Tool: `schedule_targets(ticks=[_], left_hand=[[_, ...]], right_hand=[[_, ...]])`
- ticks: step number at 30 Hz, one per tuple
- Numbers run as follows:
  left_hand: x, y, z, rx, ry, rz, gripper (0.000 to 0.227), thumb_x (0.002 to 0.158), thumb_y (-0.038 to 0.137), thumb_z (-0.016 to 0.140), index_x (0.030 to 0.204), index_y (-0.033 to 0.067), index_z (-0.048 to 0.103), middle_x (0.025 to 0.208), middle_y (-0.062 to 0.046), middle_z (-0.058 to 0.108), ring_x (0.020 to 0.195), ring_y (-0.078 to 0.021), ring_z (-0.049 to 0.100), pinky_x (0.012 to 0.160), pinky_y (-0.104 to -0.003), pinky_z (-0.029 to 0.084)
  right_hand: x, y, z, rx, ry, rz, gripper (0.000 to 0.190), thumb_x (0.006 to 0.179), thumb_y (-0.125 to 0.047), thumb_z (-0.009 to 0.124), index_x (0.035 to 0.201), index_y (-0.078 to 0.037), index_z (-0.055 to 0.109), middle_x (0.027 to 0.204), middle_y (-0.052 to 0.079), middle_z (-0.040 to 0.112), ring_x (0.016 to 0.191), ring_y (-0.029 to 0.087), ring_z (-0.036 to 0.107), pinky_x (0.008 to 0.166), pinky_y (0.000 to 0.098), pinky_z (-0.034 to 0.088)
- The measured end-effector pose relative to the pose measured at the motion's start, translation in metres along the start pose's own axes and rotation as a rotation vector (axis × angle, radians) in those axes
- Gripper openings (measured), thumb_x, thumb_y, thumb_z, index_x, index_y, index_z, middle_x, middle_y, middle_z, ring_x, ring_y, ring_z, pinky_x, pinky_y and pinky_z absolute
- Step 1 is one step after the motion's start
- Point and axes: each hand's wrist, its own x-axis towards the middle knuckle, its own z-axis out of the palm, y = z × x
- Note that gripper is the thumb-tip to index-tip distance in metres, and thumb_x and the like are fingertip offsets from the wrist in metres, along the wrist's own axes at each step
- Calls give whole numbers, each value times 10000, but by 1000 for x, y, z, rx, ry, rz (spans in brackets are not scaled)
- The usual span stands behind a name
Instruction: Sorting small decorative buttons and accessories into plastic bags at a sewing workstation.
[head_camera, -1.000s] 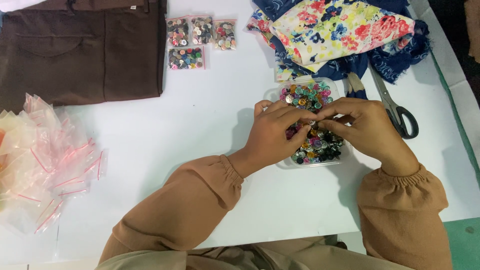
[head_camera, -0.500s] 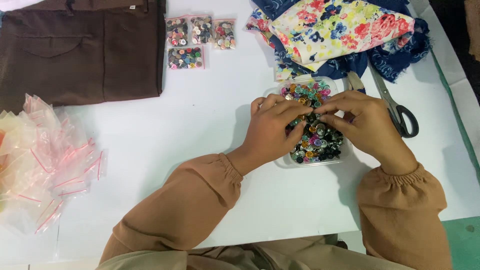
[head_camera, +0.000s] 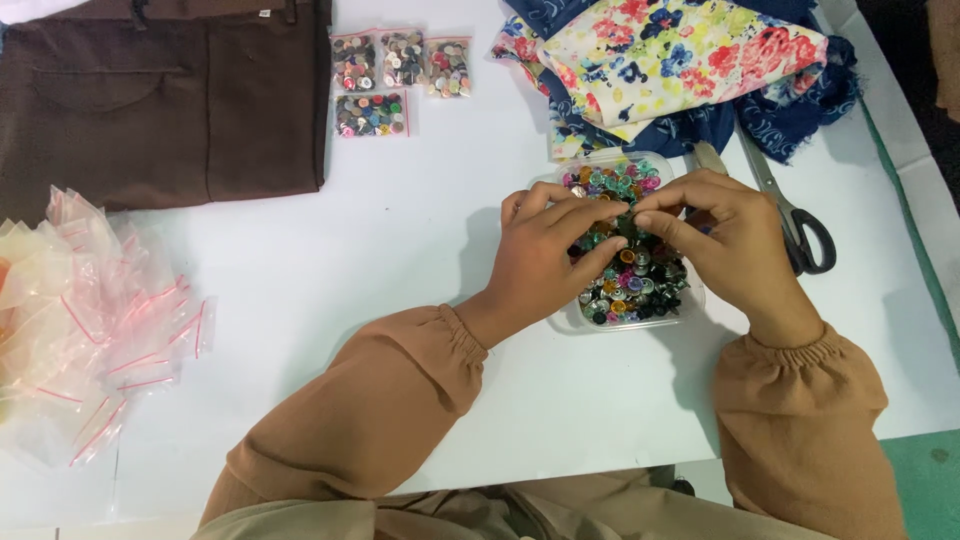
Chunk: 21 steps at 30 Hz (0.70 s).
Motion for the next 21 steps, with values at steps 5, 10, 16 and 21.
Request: schedule_targets(ticks=[5, 10, 16, 21], left_hand=[[0, -4, 4, -133, 116, -22, 146, 914, 260, 820, 1044, 266, 755, 899, 145, 747, 941, -132, 605, 944, -363, 341], [1, -3, 4, -141, 128, -51, 134, 877, 197, 833, 951, 262, 742, 835, 135, 708, 913, -129, 592, 950, -374, 331], [5, -4, -5, -251, 183, -71, 128, 870, 113, 776, 926, 217, 728, 811, 66, 737, 863, -166, 618, 958, -399, 376], [3, -3, -15, -269, 176, -114, 124, 869, 162, 775, 945, 244, 721, 815, 95, 738, 858, -143, 618, 950, -388, 380]], right_hand=[[0, -2, 4, 68, -29, 50, 104, 992, -144, 736, 1058, -84, 790, 1022, 52, 724, 903, 123, 635, 724, 232, 482], [-3, 28, 9, -172, 40, -84, 88, 968, -113, 818, 1052, -86, 816, 954, 54, 716, 812, 150, 603, 696, 279, 487], [-1, 18, 12, -233, 11, -68, 138, 863, -80, 872, 990, -76, 818, 848, 129, 681, 777, 268, 605, 637, 376, 535], [-1, 25, 19, -183, 80, -74, 132, 855, -47, 878, 955, -92, 806, 842, 101, 673, 774, 241, 615, 630, 333, 523]])
